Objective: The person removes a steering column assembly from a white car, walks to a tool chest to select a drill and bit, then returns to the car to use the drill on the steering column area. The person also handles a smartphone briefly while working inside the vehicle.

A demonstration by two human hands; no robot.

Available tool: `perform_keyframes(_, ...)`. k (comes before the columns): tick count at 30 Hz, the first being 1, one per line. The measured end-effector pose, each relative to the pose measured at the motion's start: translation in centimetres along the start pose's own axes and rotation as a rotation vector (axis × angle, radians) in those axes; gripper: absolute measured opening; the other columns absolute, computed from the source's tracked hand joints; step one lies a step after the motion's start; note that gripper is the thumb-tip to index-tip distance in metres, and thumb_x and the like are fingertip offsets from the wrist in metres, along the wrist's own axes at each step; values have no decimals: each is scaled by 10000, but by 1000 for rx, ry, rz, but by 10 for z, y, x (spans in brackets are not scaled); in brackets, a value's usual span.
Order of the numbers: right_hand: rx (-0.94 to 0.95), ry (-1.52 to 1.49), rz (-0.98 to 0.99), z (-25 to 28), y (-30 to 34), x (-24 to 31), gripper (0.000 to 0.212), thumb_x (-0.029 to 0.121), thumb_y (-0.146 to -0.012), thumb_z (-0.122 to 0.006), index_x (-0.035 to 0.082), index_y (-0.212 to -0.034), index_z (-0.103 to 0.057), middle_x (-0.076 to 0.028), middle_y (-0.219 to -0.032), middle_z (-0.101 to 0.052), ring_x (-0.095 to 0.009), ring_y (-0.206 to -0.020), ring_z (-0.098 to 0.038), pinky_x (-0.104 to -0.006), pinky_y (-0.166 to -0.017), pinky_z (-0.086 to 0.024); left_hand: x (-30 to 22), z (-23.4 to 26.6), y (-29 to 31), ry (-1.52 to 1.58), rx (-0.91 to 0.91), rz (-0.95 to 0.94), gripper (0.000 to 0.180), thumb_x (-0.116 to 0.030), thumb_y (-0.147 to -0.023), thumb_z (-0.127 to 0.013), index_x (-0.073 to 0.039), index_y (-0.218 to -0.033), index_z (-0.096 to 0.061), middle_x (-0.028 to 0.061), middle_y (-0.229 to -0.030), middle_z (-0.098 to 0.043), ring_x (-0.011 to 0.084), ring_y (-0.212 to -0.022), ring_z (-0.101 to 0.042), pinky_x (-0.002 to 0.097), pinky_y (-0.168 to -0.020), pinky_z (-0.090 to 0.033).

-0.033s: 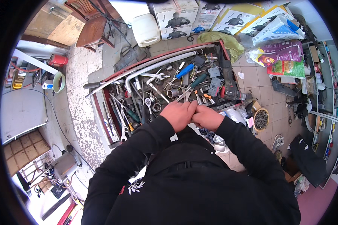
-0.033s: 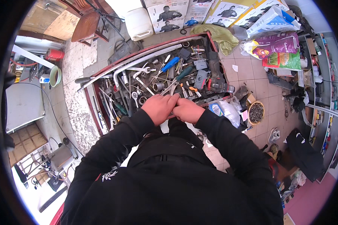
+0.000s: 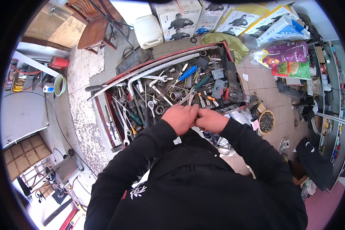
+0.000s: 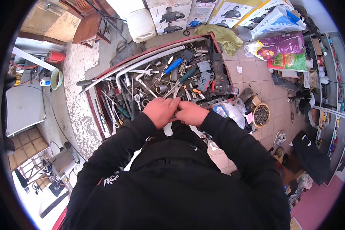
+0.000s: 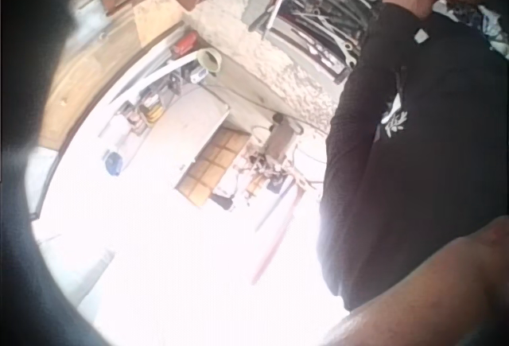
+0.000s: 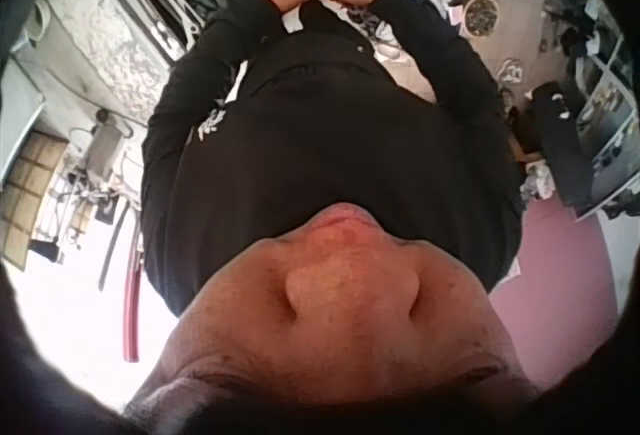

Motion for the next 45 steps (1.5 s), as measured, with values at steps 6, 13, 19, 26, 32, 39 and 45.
perform_keyframes(6,-560,1113,490,113,36,69,566,32,-803,-712,67,-1363,-639,-162,-1257,-689,-395,-1210,-647,-491,-1008,-553,31,9,38,257,-116,237,251,-258,-1041,-671,-30,-1145,-668,188,-1002,-750,413,-934,-736,528,-805,-573)
perform_keyframes(13,-465,2021,689,191,13,31,294,212,-913,-717,148,-1199,-699,-71,-1398,-603,-359,-1414,-514,-664,-1199,-386,50,-5,98,1210,-207,525,220,-186,-1148,-583,6,-1244,-633,68,-933,-721,107,-788,-685,281,-734,-568)
perform_keyframes(19,-90,2103,887,190,14,40,110,214,-927,-662,169,-1024,-689,-30,-1090,-654,-284,-1247,-595,-508,-1170,-442,46,1,115,1316,-280,530,255,-174,-1174,-517,8,-1307,-635,97,-1044,-736,134,-819,-697,277,-788,-583)
perform_keyframes(26,-381,1689,209,240,135,62,524,100,-667,-831,71,-1142,-613,-155,-1117,-649,-412,-1087,-669,-508,-907,-566,39,13,116,1409,-254,461,316,-141,-1166,-503,7,-1432,-586,68,-996,-713,124,-820,-681,271,-788,-574)
perform_keyframes(32,-783,753,177,175,179,30,502,117,-777,-791,7,-1236,-620,-182,-1116,-664,-342,-1024,-679,-438,-913,-552,20,25,101,1405,-172,399,326,-103,-1156,-472,0,-1434,-607,45,-972,-687,100,-789,-648,263,-757,-559)
perform_keyframes(39,-717,177,401,65,129,18,471,138,-868,-795,2,-1282,-617,-153,-1144,-716,-249,-1038,-688,-376,-941,-546,7,45,99,1215,-144,368,380,-102,-1155,-470,-25,-1503,-601,39,-960,-672,93,-800,-634,266,-744,-558)
perform_keyframes(45,-645,233,413,32,108,35,438,123,-879,-774,8,-1262,-596,-99,-1110,-704,-191,-1019,-650,-368,-925,-536,5,54,114,1090,-169,422,390,-150,-1162,-500,-44,-1526,-589,15,-940,-693,70,-770,-633,247,-714,-539)
Point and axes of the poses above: each hand's wrist, its own y-axis away from the middle knuckle, its own z-axis out of the back of the hand, x = y × z, the point moved 8 cm from there along -y, towards the middle knuckle
